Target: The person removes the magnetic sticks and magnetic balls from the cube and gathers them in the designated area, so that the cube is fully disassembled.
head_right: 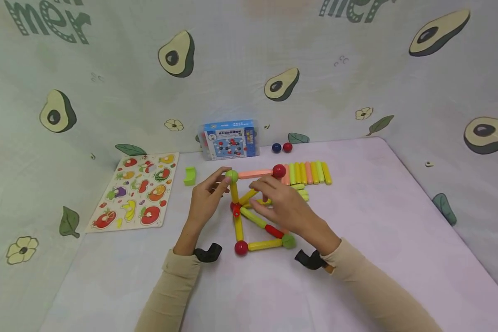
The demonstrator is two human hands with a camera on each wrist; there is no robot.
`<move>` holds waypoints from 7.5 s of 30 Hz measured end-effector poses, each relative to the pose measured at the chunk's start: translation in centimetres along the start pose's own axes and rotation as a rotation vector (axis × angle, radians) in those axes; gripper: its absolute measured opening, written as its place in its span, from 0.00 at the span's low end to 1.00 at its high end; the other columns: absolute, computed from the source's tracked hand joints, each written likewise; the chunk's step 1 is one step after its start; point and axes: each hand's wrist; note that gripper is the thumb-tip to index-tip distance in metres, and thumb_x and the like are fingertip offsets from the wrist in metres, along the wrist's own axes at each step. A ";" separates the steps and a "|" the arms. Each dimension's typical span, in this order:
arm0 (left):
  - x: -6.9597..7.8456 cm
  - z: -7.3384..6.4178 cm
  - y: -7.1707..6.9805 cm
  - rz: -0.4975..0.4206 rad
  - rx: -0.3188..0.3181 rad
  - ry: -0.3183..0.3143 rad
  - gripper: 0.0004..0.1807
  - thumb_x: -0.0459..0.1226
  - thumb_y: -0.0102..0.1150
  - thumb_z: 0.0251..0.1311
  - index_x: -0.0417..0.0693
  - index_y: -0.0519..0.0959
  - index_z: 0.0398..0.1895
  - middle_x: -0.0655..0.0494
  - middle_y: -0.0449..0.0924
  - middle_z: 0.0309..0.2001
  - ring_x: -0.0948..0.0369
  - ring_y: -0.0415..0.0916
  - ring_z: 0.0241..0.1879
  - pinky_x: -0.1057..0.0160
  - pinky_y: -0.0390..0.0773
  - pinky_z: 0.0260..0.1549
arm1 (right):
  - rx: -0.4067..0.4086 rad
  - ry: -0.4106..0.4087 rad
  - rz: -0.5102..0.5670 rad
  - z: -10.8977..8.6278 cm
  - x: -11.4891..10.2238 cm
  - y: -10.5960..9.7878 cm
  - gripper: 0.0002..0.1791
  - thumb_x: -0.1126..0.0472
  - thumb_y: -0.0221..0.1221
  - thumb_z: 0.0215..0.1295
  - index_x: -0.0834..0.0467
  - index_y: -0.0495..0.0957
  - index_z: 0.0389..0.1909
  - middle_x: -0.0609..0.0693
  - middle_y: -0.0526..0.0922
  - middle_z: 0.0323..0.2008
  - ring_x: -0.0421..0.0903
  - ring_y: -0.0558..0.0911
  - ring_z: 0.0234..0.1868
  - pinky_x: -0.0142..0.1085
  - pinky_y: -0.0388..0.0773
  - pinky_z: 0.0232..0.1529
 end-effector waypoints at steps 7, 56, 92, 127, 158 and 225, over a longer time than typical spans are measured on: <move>0.1 0.0 -0.2 0.013 -0.004 0.011 0.20 0.54 0.55 0.71 0.61 0.80 0.61 0.52 0.86 0.49 0.56 0.84 0.34 0.60 0.83 0.37 | -0.183 0.069 0.049 0.1 -0.9 3.8 0.21 0.56 0.72 0.60 0.58 0.82 0.53 0.50 0.83 0.48 0.44 0.83 0.39 0.31 0.82 0.40; 1.0 0.1 0.2 0.038 -0.035 0.011 0.20 0.55 0.54 0.70 0.62 0.80 0.60 0.55 0.86 0.47 0.61 0.82 0.38 0.61 0.83 0.41 | -0.015 0.285 0.216 -5.9 4.5 -0.1 0.20 0.72 0.71 0.54 0.58 0.82 0.49 0.46 0.84 0.45 0.43 0.82 0.42 0.45 0.84 0.42; 0.7 -0.2 -0.1 0.017 -0.026 -0.033 0.21 0.55 0.55 0.70 0.64 0.79 0.62 0.56 0.85 0.50 0.61 0.82 0.38 0.61 0.82 0.44 | -0.273 0.633 0.260 -8.7 4.2 1.3 0.14 0.55 0.68 0.64 0.62 0.81 0.42 0.43 0.82 0.27 0.41 0.79 0.27 0.31 0.78 0.28; -1.3 -0.3 -1.5 -0.031 -0.001 -0.030 0.22 0.56 0.54 0.69 0.67 0.78 0.63 0.58 0.85 0.48 0.54 0.84 0.39 0.59 0.83 0.38 | -0.171 0.499 0.342 1.6 5.6 -1.2 0.23 0.57 0.68 0.65 0.58 0.79 0.59 0.53 0.82 0.47 0.49 0.84 0.40 0.39 0.84 0.39; -0.6 0.2 -1.3 -0.002 0.003 -0.003 0.22 0.57 0.54 0.69 0.65 0.79 0.62 0.59 0.85 0.48 0.63 0.82 0.38 0.60 0.82 0.43 | 0.070 0.534 0.251 1.0 4.6 -0.6 0.13 0.54 0.69 0.63 0.57 0.83 0.43 0.51 0.82 0.41 0.46 0.82 0.31 0.31 0.81 0.31; -0.9 0.3 -1.7 0.017 0.001 -0.009 0.22 0.57 0.54 0.69 0.67 0.78 0.63 0.59 0.85 0.48 0.62 0.81 0.38 0.60 0.82 0.43 | -0.105 0.650 0.001 -2.1 15.7 -3.3 0.23 0.66 0.64 0.66 0.63 0.75 0.62 0.66 0.71 0.55 0.63 0.77 0.50 0.56 0.79 0.51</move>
Point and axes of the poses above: each hand's wrist, its own z-axis towards the middle knuckle, its own y-axis out of the palm, x = y × z
